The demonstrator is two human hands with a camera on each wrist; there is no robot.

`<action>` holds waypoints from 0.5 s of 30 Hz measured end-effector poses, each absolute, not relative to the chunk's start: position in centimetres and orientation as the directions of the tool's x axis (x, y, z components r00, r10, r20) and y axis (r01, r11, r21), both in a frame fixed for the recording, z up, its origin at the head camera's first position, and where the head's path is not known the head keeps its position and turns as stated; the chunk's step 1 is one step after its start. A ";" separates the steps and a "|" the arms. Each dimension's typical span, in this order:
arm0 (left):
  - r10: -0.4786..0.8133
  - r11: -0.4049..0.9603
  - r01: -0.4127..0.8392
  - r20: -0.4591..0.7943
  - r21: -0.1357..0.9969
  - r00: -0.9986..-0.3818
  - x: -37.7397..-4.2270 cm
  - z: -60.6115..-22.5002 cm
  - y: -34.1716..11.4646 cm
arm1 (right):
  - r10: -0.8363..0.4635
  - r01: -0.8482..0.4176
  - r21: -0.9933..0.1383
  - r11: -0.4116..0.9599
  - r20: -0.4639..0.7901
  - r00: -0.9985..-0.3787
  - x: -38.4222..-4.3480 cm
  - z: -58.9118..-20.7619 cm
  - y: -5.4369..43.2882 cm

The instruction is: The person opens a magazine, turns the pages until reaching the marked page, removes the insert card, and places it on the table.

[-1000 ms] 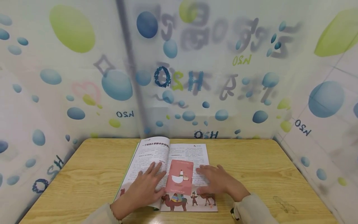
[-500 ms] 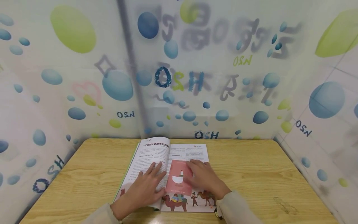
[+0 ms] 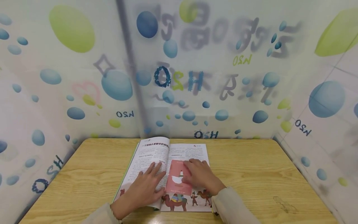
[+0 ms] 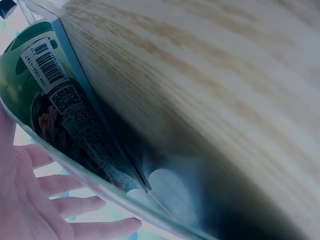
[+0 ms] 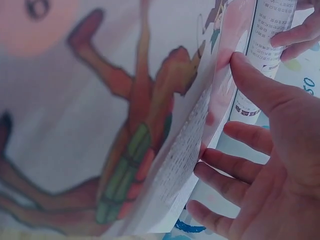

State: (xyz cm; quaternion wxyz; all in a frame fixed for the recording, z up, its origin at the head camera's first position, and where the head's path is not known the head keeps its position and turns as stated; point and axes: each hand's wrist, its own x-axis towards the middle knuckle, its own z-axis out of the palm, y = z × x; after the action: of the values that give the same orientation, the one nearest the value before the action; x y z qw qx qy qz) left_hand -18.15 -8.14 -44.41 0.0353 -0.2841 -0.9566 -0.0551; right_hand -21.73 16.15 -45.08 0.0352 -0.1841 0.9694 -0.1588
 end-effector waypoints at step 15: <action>0.549 0.826 0.558 0.112 0.081 -0.828 -18.0 -44.5 -8.4 | -0.369 -0.334 -0.363 0.869 -0.028 -0.929 -22.5 -44.7 15.8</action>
State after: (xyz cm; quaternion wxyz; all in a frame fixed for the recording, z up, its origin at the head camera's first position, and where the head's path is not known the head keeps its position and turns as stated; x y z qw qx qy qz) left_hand -17.99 -8.40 -44.46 0.0419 -0.2898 -0.9546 -0.0551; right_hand -22.47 15.85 -44.65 0.0485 -0.1822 0.9656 -0.1790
